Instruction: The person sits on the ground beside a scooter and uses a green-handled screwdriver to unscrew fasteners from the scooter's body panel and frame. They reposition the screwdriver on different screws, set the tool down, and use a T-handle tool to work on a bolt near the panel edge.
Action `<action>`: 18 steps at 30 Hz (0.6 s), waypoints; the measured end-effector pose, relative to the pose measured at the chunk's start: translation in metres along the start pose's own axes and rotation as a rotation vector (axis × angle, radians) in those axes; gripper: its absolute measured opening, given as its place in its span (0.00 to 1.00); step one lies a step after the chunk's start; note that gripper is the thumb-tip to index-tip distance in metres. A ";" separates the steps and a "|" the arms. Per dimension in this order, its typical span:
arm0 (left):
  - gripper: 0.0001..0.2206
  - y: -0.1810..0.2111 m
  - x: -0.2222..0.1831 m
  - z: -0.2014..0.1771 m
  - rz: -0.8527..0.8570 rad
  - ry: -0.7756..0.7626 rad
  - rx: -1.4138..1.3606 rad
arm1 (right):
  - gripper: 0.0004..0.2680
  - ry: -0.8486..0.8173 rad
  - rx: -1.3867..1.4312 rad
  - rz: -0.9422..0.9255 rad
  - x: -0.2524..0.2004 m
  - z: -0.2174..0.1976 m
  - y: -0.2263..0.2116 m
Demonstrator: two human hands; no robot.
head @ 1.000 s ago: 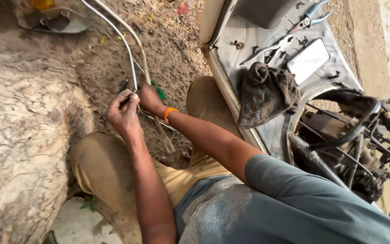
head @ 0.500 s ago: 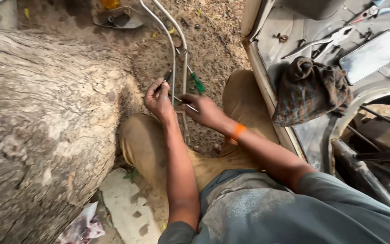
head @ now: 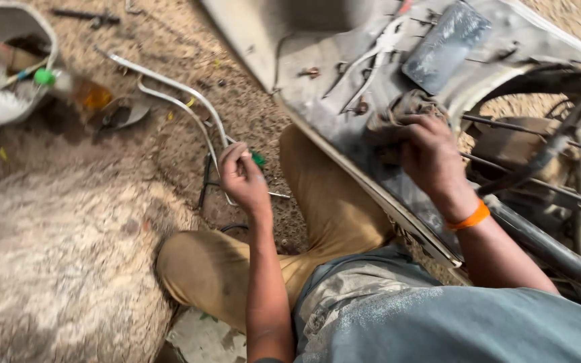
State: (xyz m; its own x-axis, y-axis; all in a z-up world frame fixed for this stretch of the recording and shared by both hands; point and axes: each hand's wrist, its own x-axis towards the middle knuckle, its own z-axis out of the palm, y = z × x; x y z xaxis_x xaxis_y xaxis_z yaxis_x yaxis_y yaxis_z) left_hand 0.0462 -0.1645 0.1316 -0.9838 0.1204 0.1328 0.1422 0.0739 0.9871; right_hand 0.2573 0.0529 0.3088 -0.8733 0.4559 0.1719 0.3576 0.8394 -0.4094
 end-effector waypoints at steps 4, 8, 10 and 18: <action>0.08 0.057 0.001 0.048 0.450 -0.202 0.179 | 0.06 0.159 0.126 0.137 -0.020 -0.045 0.007; 0.17 0.090 0.022 0.105 0.460 -0.334 0.407 | 0.07 -0.118 0.490 0.335 -0.024 -0.065 0.005; 0.25 0.086 0.038 0.134 0.328 -0.425 0.498 | 0.07 -0.387 0.452 0.283 -0.020 -0.058 0.008; 0.15 0.080 0.014 0.194 0.283 -0.724 0.385 | 0.04 -0.342 0.124 0.159 -0.027 -0.010 0.027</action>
State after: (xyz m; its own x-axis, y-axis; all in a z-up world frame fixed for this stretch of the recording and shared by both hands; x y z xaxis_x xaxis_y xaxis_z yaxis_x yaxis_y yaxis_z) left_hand 0.0651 0.0351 0.1953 -0.6128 0.7759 0.1501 0.5272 0.2598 0.8091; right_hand 0.2940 0.0664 0.3022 -0.8775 0.4348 -0.2022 0.4728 0.7144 -0.5158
